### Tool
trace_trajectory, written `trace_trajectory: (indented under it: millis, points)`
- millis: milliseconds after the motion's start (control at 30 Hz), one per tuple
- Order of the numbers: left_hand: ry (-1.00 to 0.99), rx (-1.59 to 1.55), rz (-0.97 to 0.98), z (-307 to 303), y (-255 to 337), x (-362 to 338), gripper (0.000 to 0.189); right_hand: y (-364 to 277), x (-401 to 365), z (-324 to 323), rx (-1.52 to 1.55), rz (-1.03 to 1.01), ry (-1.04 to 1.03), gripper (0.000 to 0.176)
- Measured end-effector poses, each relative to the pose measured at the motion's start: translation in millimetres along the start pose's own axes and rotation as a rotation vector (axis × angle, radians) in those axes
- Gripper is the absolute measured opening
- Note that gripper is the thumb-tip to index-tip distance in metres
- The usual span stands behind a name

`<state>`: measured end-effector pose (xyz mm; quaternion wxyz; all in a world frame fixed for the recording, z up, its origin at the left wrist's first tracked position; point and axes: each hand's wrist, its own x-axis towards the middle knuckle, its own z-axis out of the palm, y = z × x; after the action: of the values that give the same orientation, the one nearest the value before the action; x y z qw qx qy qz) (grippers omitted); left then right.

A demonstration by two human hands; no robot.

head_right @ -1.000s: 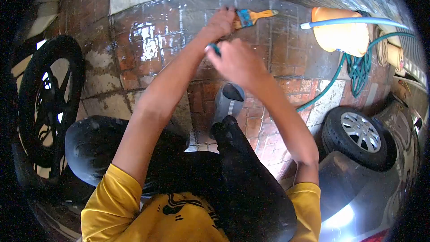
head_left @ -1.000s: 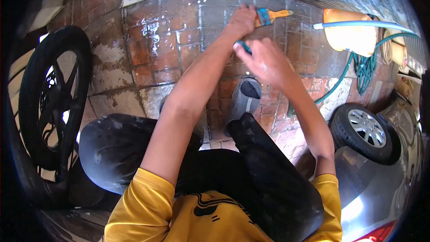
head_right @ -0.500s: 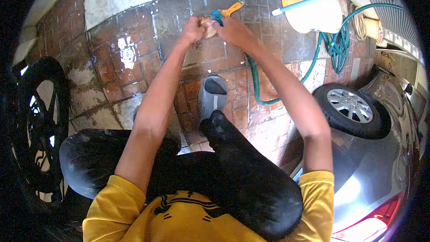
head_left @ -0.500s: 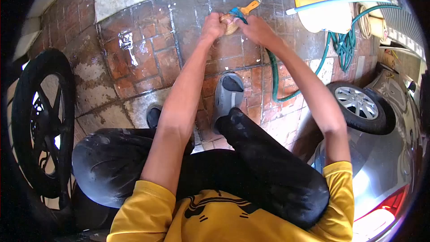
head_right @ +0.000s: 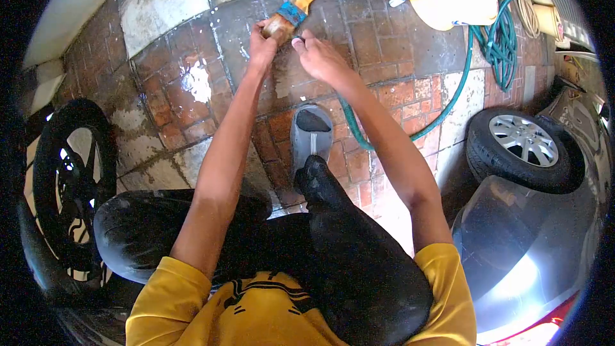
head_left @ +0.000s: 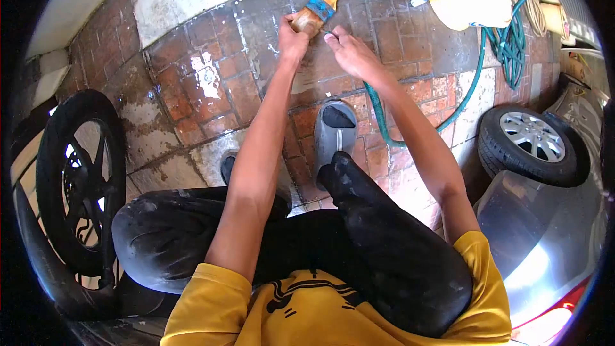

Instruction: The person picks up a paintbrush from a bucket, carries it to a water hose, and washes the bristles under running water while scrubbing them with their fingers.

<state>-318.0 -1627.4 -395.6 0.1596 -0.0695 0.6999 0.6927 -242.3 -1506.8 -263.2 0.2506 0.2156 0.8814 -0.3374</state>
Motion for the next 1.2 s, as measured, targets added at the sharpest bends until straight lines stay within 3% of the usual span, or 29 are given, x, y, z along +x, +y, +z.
trace_trajectory:
  millis: [33,133,300,367,400,467,500,633,767,867,900,1067,1133,1200]
  points:
    - [0.064,0.024,0.086,4,5,-5,0.033,0,-3,0,0.013,0.006,-0.007,0.058]
    - [0.220,0.201,0.071,1,36,-22,0.032,7,0,9,0.094,-0.009,0.091,0.058]
    - [0.275,0.382,0.186,-3,33,-20,0.029,-2,0,4,0.179,-0.047,0.049,0.061]
    - [0.165,0.258,-0.115,-1,53,-27,0.034,-3,1,5,0.201,-0.087,0.037,0.063]
    - [0.170,0.261,-0.113,2,53,-28,0.034,-4,2,5,0.190,-0.097,0.059,0.062]
    - [0.161,0.259,0.097,7,40,-26,0.036,-9,1,1,0.183,-0.112,0.080,0.061]
    - [0.160,0.348,0.172,9,20,-18,0.028,-11,0,-4,0.184,-0.109,0.053,0.059]
    - [0.149,0.178,0.046,15,37,-28,0.015,-6,2,-3,0.192,-0.114,0.080,0.056]
    - [0.111,-0.051,0.005,14,23,-25,0.014,-8,-1,-6,0.189,-0.124,0.114,0.057]
    - [0.105,-0.034,-0.055,12,29,-26,0.022,-9,4,-9,0.160,-0.155,0.059,0.057]
    - [0.124,0.218,-0.110,8,31,-25,0.029,-10,4,-8,0.164,-0.160,0.081,0.055]
    - [0.197,0.164,-0.012,13,16,-25,0.018,-17,-2,-7,0.088,-0.180,0.101,0.053]
    - [0.120,0.045,0.167,12,-6,-13,0.025,-15,-1,-4,0.075,-0.193,0.142,0.052]
    - [0.091,0.002,0.122,9,-11,-13,0.030,-19,-4,-5,0.078,-0.165,0.111,0.052]
